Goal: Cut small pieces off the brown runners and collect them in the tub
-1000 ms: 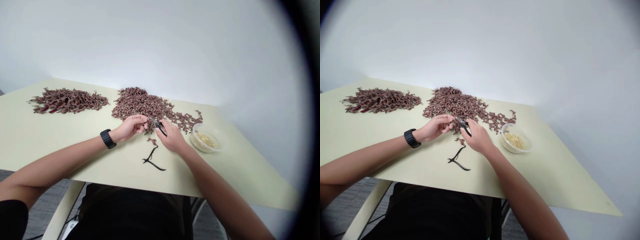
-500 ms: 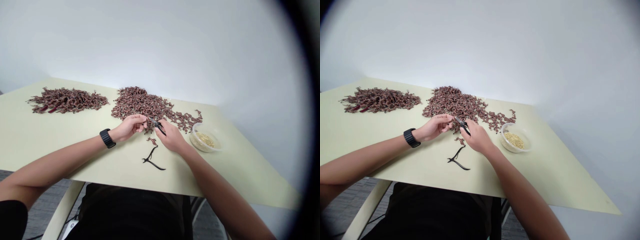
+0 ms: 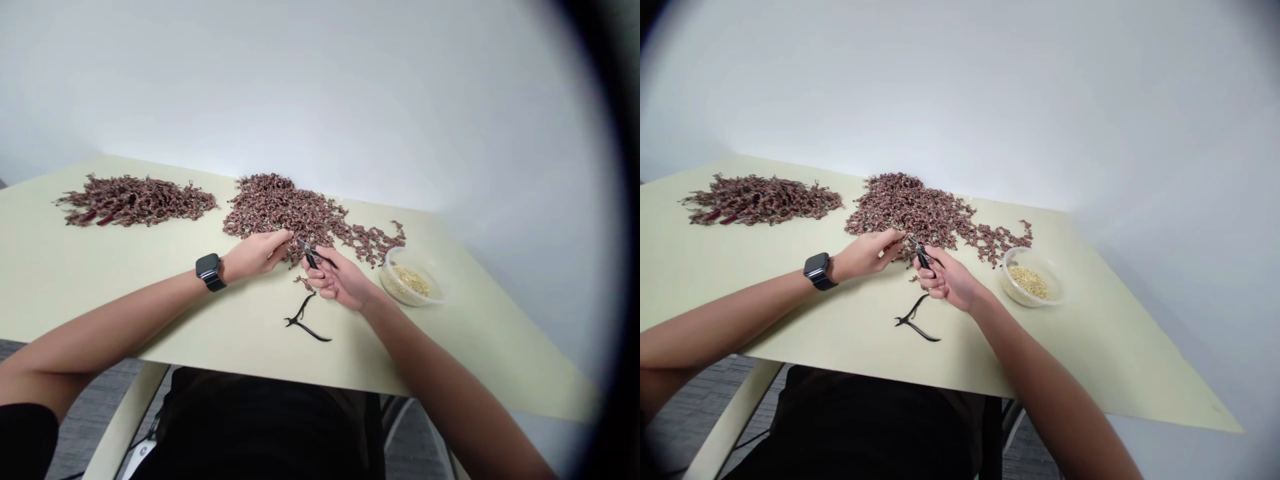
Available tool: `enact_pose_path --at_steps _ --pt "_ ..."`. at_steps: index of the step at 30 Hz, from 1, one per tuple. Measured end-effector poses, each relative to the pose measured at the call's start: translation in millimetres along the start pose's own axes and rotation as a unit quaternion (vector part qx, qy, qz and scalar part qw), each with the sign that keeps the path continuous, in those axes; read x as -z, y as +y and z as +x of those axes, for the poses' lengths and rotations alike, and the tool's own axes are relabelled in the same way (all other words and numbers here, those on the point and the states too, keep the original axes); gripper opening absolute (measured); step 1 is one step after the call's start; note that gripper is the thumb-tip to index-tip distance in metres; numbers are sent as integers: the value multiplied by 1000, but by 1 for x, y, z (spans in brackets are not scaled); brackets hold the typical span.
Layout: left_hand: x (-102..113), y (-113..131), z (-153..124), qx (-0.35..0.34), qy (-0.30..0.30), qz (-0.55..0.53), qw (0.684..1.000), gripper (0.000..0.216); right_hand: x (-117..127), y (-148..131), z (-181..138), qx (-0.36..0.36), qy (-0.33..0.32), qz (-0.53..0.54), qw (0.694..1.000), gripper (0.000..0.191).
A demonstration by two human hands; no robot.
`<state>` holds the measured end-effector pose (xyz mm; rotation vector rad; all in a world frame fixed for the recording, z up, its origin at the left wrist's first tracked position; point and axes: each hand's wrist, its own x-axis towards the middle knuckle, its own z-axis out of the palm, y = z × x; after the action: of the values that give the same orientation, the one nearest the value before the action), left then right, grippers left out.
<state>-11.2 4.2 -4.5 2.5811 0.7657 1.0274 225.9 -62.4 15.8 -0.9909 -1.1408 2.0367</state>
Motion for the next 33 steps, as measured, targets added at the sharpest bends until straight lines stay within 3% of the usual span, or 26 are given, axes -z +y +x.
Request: enact_pose_path --at_steps 2,5,6,8,10,12,15,19,27,30,33 --pt "0 0 0 19 3 -39 999 19 2 0 0 1 4 -17 1000 42" --pt "-5 7 3 119 17 -238 964 22 4 6 4 92 117 -169 974 41" --pt "-6 10 4 156 12 -314 936 23 5 9 6 138 169 -249 943 39" --pt "-9 15 7 218 1 -432 875 23 8 13 8 219 253 -407 850 34" --pt "-9 16 9 258 -1 -505 824 22 11 15 8 259 288 -517 764 29" --pt "-8 17 10 279 4 -547 789 20 15 15 6 271 287 -573 718 27" --pt "-7 16 10 296 3 -571 766 19 17 14 4 274 274 -612 690 29" --pt "-7 19 10 301 0 -578 758 17 16 13 4 265 269 -637 672 31" --pt "-5 22 12 294 2 -580 760 18 15 12 2 260 256 -638 678 29" --pt "-7 24 10 276 10 -572 772 21 13 14 4 259 250 -602 712 28" --pt "-12 27 8 249 27 -540 803 27 8 18 8 264 223 -519 782 29"
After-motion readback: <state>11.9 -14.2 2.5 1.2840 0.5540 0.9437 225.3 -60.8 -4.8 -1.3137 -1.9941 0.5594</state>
